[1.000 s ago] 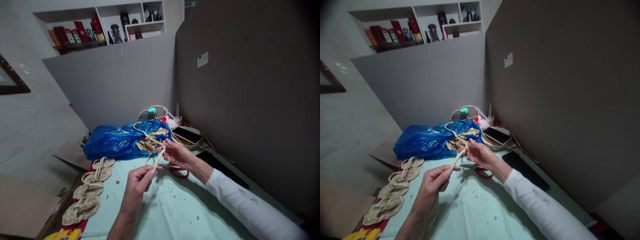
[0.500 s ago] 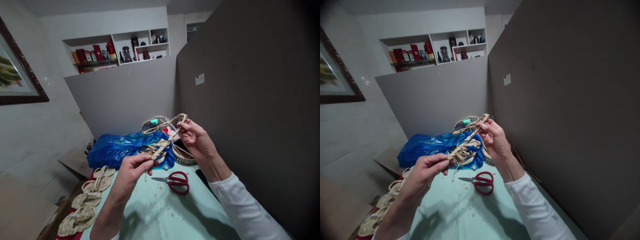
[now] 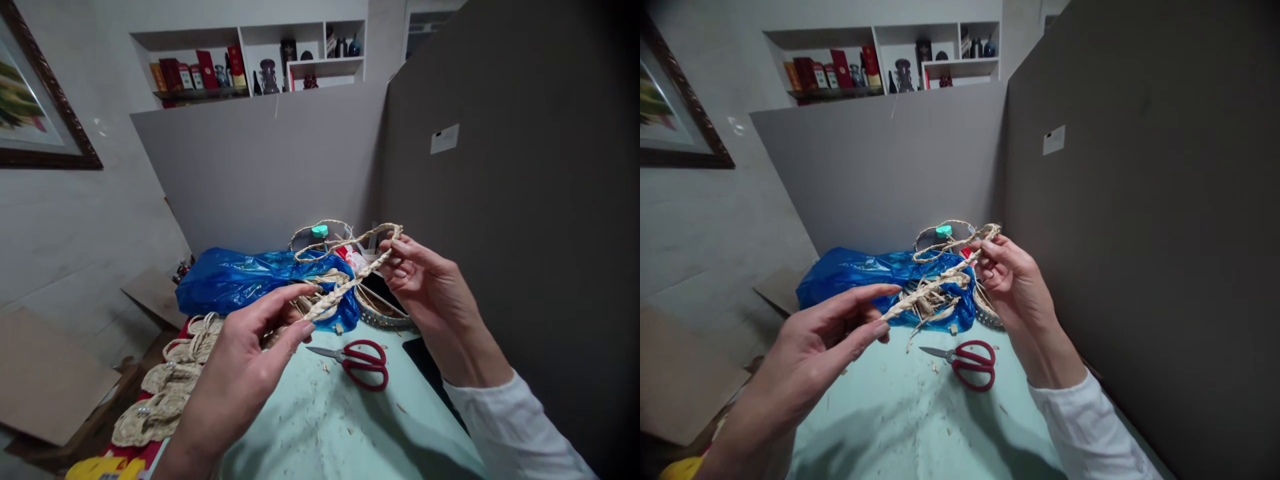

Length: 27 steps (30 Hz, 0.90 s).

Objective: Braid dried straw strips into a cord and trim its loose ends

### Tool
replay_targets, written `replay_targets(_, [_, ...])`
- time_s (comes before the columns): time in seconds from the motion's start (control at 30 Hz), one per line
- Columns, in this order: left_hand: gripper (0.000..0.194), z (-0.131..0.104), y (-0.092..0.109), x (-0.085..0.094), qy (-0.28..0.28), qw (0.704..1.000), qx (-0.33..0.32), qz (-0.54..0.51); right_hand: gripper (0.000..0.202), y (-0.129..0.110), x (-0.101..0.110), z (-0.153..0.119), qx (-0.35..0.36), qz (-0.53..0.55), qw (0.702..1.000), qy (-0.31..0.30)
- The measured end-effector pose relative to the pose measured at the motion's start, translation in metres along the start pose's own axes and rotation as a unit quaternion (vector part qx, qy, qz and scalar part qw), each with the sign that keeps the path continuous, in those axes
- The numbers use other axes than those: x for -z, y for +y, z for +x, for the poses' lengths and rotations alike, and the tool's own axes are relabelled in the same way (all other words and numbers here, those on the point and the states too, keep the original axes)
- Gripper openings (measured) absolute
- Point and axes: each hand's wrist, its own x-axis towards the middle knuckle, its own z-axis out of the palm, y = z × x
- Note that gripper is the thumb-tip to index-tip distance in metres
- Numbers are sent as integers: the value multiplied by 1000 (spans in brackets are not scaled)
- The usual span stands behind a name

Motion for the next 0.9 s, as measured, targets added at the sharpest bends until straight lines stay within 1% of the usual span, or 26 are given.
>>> replay_targets(0.1, [24, -5, -2, 2, 40, 997, -35, 54, 15, 1, -2, -1, 21, -46, 999, -6])
replay_targets(0.17, [21, -7, -4, 2, 64, 993, -70, 69, 14, 1, -5, -2, 17, -49, 999, 0])
replay_targets(0.27, [18, -5, -3, 2, 73, 987, -104, 98, 16, 1, -9, -4, 2, -19, 999, 31])
replay_targets(0.33, [15, -3, -2, 2, 70, 987, -102, 107, 17, 0, -10, -5, 10, -12, 999, 47])
replay_targets(0.4, [12, 0, -1, 2, 69, 990, -81, 89, 15, 1, -10, -6, 29, -27, 998, 53])
replay_targets(0.47, [14, 3, -2, 3, 59, 996, -42, 47, 15, 3, -10, -5, 44, -49, 996, 55])
replay_targets(0.53, [18, 4, -4, 4, 32, 999, 5, -9, 19, 6, -8, -3, 44, -61, 996, 49])
replay_targets(0.6, [21, 5, -7, 3, 2, 997, 44, -62, 23, 11, -6, 1, 29, -60, 997, 44])
replay_targets(0.73, [23, 6, -8, -1, -17, 991, 79, -111, 26, 18, -2, 8, 11, -50, 998, 45])
replay_targets(0.83, [21, 6, -5, -3, -30, 982, 101, -156, 25, 16, 0, 9, 24, -56, 997, 41])
replay_targets(0.9, [23, 6, -4, -4, -39, 975, 111, -186, 24, 14, 0, 9, 37, -63, 997, 38])
